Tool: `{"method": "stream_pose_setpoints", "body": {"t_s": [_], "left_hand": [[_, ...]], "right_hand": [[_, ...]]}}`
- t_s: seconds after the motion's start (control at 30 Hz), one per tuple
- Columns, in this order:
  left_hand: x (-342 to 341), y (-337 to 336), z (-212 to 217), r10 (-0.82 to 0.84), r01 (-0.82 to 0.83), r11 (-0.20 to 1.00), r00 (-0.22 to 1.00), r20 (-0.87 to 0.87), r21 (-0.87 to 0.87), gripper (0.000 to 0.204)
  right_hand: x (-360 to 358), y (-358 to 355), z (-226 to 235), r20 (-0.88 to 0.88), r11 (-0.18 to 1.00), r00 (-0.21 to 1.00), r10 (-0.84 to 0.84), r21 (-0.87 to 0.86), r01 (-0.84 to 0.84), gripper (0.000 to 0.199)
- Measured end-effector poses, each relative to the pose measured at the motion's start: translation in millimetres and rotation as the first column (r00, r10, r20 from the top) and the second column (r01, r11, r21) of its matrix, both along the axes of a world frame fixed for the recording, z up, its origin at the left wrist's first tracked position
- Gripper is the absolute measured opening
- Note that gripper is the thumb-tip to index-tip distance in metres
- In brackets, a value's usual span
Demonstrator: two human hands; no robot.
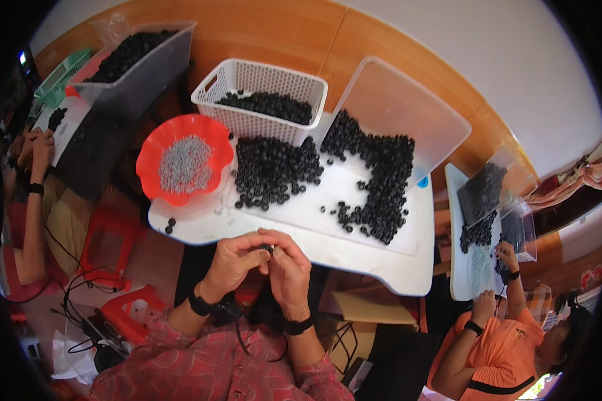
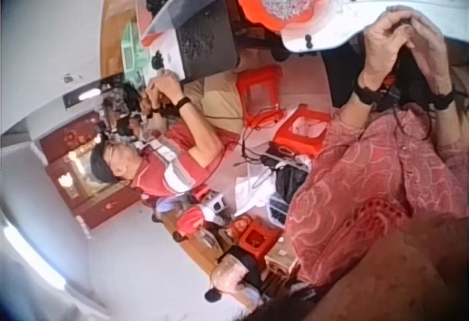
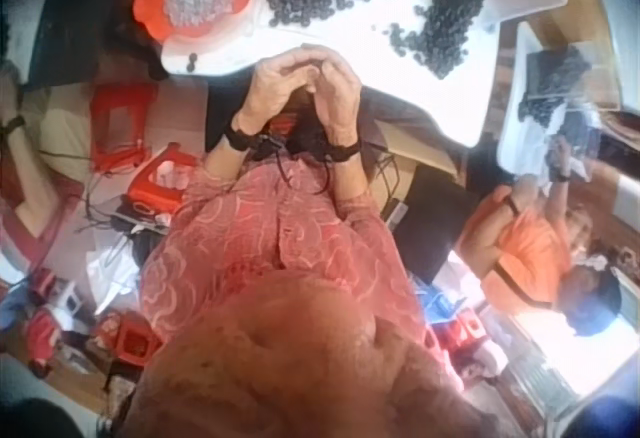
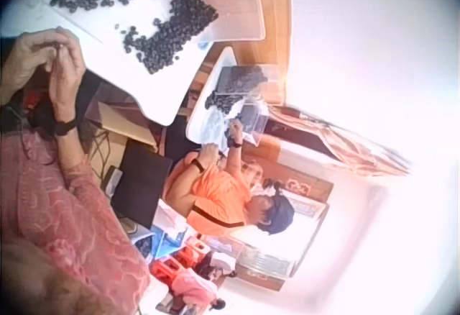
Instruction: Inserting small white plastic parts into black rubber rings for assembly.
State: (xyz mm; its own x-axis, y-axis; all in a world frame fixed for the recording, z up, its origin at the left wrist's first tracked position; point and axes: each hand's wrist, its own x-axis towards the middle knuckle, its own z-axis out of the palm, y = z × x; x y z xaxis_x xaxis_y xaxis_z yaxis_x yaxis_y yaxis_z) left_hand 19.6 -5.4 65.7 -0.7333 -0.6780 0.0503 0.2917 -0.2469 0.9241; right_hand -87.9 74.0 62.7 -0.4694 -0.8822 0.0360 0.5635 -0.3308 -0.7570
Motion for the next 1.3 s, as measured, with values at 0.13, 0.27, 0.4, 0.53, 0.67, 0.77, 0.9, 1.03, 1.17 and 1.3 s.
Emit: {"method": "stream_pose_setpoints", "body": {"t_s": [0.13,0.27,0.4,0.53,0.67,0.77,0.9,1.03,1.17,1.3], "left_hand": [[-6,-13,19,-0.003,0.003,0.997,1.000,0.008,0.076,0.025],[-32,-57,28,0.058,-0.064,0.994,0.995,0.080,0.084,0.028],[-71,-113,59,0.158,-0.172,0.980,0.978,0.136,0.103,0.019],[-105,-175,62,0.152,-0.151,0.988,0.988,-0.027,0.028,0.021],[-105,-175,55,0.247,-0.246,0.968,0.969,-0.020,0.056,0.022],[-81,-131,37,0.236,-0.239,0.969,0.971,0.052,0.065,0.029],[-50,-85,4,0.247,-0.233,0.968,0.952,0.183,-0.094,0.026],[-27,-66,-28,0.445,-0.309,0.830,0.869,0.218,-0.464,0.016],[-25,-59,-37,0.575,-0.305,0.556,0.813,0.093,-0.773,0.008],[-27,-61,-47,0.614,-0.223,0.312,0.789,0.017,-0.924,0.014]], "right_hand": [[-12,3,-13,-0.211,0.980,0.968,-0.138,0.113,0.164,0.024],[-24,4,-18,-0.559,0.893,0.766,-0.317,0.096,0.440,0.015],[-33,3,-39,-0.639,0.842,0.708,-0.300,0.171,0.511,0.010],[-34,2,-54,-0.766,0.800,0.589,-0.255,0.175,0.574,0.009],[-34,2,-49,-0.849,0.777,0.463,-0.254,0.106,0.621,0.008],[-37,2,-53,-0.854,0.759,0.455,-0.253,0.117,0.641,0.007],[-43,-1,-57,-0.822,0.750,0.513,-0.246,0.174,0.639,0.008],[-47,-5,-48,-0.749,0.772,0.618,-0.242,0.237,0.589,0.020],[-49,-5,-49,-0.780,0.768,0.599,-0.181,0.268,0.581,0.029],[-52,-5,-54,-0.855,0.740,0.500,-0.136,0.248,0.625,0.031]]}}
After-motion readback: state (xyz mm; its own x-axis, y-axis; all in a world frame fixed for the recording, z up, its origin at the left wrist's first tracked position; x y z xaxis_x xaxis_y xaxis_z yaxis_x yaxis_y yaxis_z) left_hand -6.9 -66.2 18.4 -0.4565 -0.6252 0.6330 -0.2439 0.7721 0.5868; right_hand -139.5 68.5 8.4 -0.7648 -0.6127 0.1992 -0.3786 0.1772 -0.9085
